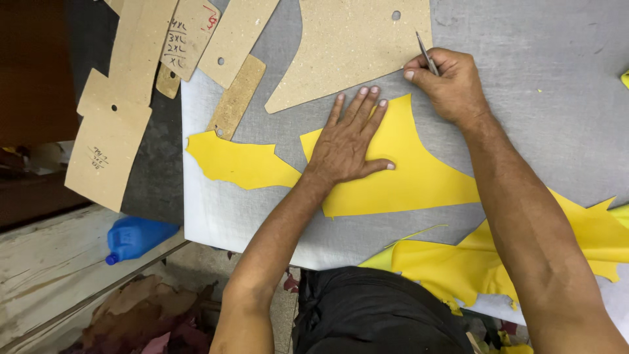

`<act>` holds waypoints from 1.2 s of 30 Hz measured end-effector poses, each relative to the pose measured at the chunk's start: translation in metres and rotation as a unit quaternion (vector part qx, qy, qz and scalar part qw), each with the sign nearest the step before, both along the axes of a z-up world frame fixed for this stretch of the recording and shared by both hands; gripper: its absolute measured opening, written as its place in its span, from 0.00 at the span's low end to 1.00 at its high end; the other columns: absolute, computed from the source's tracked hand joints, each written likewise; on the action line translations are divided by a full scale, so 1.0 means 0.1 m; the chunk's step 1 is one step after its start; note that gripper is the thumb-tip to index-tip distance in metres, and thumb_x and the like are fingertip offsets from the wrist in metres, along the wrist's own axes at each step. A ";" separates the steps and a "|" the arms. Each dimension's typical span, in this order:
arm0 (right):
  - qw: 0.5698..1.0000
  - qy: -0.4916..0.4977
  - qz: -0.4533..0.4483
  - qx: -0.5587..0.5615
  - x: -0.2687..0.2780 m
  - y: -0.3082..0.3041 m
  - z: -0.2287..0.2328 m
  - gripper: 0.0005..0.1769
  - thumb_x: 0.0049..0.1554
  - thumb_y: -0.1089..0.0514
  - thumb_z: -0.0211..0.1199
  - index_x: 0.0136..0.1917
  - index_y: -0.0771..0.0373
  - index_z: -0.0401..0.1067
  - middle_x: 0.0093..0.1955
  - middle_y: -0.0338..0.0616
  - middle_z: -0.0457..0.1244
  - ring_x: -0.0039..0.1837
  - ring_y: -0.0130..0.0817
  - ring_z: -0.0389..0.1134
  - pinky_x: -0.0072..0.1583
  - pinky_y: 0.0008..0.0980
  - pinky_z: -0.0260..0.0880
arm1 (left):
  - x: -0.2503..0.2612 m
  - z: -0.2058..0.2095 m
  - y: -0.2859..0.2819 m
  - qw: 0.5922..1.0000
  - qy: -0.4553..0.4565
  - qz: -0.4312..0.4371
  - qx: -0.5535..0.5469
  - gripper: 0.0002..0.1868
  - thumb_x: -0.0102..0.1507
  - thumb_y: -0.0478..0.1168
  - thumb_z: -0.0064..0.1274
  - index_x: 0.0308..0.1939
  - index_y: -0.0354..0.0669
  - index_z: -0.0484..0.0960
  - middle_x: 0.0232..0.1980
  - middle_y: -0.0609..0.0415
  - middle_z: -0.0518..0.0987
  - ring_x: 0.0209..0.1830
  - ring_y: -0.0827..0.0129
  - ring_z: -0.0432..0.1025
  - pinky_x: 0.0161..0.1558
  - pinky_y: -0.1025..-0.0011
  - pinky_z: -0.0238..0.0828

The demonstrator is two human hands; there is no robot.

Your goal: The person uses a rotary cutter and cardboard templates to cut shapes from yellow fabric on a worktable. They repeatedly position templates, cut along edges, and remove cut pieces, accumulating multiple fabric parts.

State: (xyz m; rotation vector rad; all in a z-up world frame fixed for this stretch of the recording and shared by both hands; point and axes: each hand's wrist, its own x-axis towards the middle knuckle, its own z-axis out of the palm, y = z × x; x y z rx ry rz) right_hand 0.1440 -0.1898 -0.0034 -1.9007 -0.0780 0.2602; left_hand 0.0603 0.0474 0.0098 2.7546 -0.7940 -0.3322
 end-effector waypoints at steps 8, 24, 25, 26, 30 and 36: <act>0.999 -0.020 0.029 0.033 0.01 -0.04 -0.15 0.06 0.63 0.59 0.70 0.51 0.63 0.79 0.43 0.34 0.69 0.45 0.17 0.66 0.48 0.24 0.67 | -0.66 0.16 -0.61 1.000 0.015 0.024 0.009 0.61 0.56 0.82 0.40 0.79 0.42 0.54 0.83 0.36 0.47 0.84 0.48 0.39 0.79 0.45 0.31; 0.990 -0.140 -0.019 -0.019 -0.04 0.01 -0.17 0.08 0.63 0.61 0.68 0.50 0.71 0.77 0.44 0.40 0.68 0.46 0.26 0.65 0.48 0.31 0.67 | -1.19 0.17 0.65 0.970 -0.016 0.242 0.035 0.44 0.66 0.69 0.42 0.80 0.53 0.53 0.84 0.47 0.45 0.85 0.56 0.38 0.80 0.51 0.29; 0.977 -0.204 -0.027 -0.062 -0.10 0.01 -0.21 0.07 0.64 0.63 0.67 0.49 0.71 0.78 0.44 0.46 0.68 0.44 0.32 0.66 0.49 0.34 0.66 | -1.20 0.18 0.76 0.968 0.014 0.246 0.051 0.44 0.65 0.68 0.42 0.79 0.55 0.53 0.84 0.49 0.45 0.84 0.58 0.38 0.79 0.51 0.28; 0.957 -0.268 -0.036 -0.103 -0.10 0.02 -0.27 0.07 0.65 0.64 0.67 0.48 0.72 0.78 0.43 0.52 0.67 0.43 0.37 0.67 0.49 0.37 0.66 | -1.17 0.18 0.87 0.965 0.045 0.251 0.067 0.43 0.64 0.68 0.41 0.78 0.56 0.53 0.83 0.51 0.44 0.83 0.59 0.37 0.78 0.52 0.26; 0.921 -0.332 -0.108 -0.174 -0.05 -0.16 -0.63 0.04 0.60 0.66 0.61 0.47 0.71 0.75 0.47 0.55 0.69 0.48 0.43 0.70 0.52 0.38 0.70 | -1.27 0.04 0.91 0.966 -0.017 0.256 0.014 0.36 0.68 0.63 0.41 0.76 0.53 0.60 0.82 0.51 0.50 0.83 0.60 0.41 0.79 0.51 0.31; 0.935 -0.236 -0.120 -0.236 0.13 -0.36 -1.07 0.10 0.66 0.60 0.58 0.51 0.71 0.73 0.48 0.56 0.70 0.50 0.46 0.70 0.54 0.43 0.69 | -1.39 -0.02 1.10 0.947 -0.134 0.258 -0.132 0.11 0.68 0.47 0.52 0.51 0.48 0.80 0.59 0.53 0.75 0.62 0.60 0.68 0.65 0.58 0.62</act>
